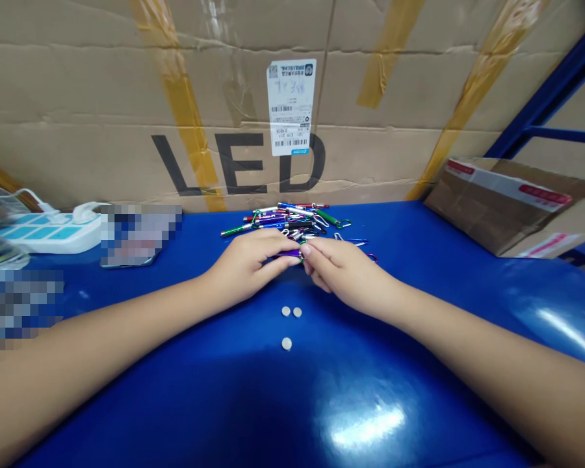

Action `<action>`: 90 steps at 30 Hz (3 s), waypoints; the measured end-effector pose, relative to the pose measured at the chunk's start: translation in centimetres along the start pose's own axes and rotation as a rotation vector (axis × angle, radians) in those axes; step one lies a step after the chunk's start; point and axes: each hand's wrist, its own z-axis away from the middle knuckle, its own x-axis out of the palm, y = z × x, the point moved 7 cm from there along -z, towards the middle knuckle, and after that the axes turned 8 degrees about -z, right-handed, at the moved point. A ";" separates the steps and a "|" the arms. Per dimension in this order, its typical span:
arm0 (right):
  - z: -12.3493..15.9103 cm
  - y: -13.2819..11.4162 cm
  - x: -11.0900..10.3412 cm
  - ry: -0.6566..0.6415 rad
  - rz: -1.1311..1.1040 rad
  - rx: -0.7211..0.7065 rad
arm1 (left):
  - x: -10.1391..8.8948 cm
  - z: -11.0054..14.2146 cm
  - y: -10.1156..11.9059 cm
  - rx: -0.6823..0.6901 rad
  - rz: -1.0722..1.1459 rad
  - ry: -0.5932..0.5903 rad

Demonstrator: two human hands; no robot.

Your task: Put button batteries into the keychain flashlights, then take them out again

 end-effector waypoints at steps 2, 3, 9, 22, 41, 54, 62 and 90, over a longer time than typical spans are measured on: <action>0.3 0.7 0.8 -0.036 -0.411 0.173 | -0.4 0.1 0.6 0.046 -0.077 0.032; 0.5 0.9 1.3 -0.055 -0.578 0.246 | -0.6 0.1 0.8 0.059 -0.112 0.050; 0.8 0.7 2.0 -0.084 -0.708 0.300 | -0.9 0.2 1.1 0.089 -0.159 0.065; 0.5 -1.1 -0.4 0.014 0.312 -0.180 | -0.6 0.2 0.5 -0.019 -0.016 0.046; 0.8 -1.1 -0.7 -0.034 0.588 -0.265 | -0.9 0.3 0.4 0.009 0.007 0.094; 1.1 -2.0 -0.8 0.067 0.728 -0.379 | -1.5 0.0 0.9 0.008 0.031 0.117; 0.8 -0.3 0.7 -0.054 -0.170 0.008 | -1.5 0.6 1.6 0.129 -0.072 0.147; 0.6 -0.6 0.2 -0.075 -0.038 -0.028 | -1.1 0.4 1.1 0.041 0.077 0.099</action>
